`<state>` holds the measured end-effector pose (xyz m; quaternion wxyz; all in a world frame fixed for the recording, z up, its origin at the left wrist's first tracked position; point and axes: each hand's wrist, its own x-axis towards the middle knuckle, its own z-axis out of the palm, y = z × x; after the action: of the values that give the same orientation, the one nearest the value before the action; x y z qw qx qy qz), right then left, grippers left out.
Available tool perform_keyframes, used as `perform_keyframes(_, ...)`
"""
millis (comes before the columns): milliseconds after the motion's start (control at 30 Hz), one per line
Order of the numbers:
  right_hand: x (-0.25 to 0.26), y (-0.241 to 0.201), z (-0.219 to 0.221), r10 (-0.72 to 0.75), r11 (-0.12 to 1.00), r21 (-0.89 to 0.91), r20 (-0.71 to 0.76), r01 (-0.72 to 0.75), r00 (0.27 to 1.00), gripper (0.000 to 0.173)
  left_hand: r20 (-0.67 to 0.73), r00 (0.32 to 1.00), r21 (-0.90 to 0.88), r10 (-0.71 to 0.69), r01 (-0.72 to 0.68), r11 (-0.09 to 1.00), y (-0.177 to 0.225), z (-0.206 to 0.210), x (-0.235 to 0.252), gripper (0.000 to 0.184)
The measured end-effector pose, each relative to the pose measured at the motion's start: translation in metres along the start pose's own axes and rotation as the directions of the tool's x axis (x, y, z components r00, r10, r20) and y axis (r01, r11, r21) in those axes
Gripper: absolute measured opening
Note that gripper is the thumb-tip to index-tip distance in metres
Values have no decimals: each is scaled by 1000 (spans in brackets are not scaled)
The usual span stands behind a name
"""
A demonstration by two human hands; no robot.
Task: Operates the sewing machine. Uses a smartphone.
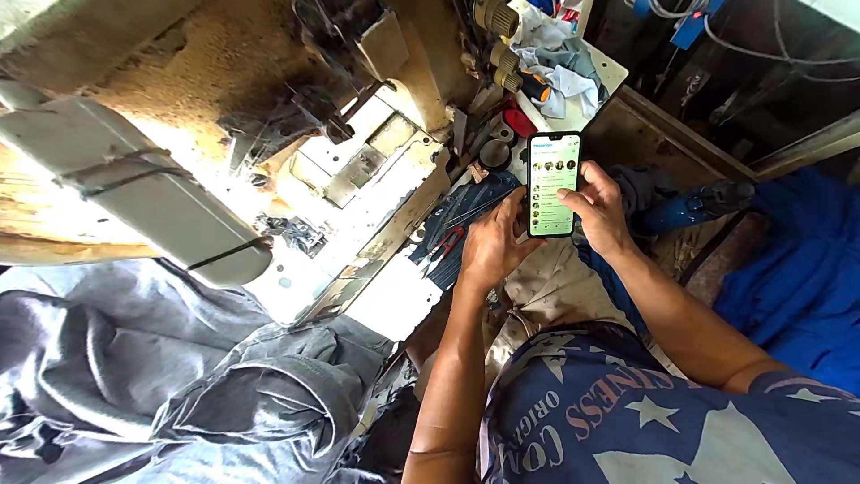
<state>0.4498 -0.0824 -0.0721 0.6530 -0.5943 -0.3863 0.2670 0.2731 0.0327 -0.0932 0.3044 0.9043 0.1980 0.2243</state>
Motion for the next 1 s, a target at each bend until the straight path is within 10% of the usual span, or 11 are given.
perform_keyframes(1000, 4, 10, -1, -7, 997, 81, 2, 7, 1000, 27, 7, 1000, 18, 6, -6, 1000, 0, 0, 1, 92)
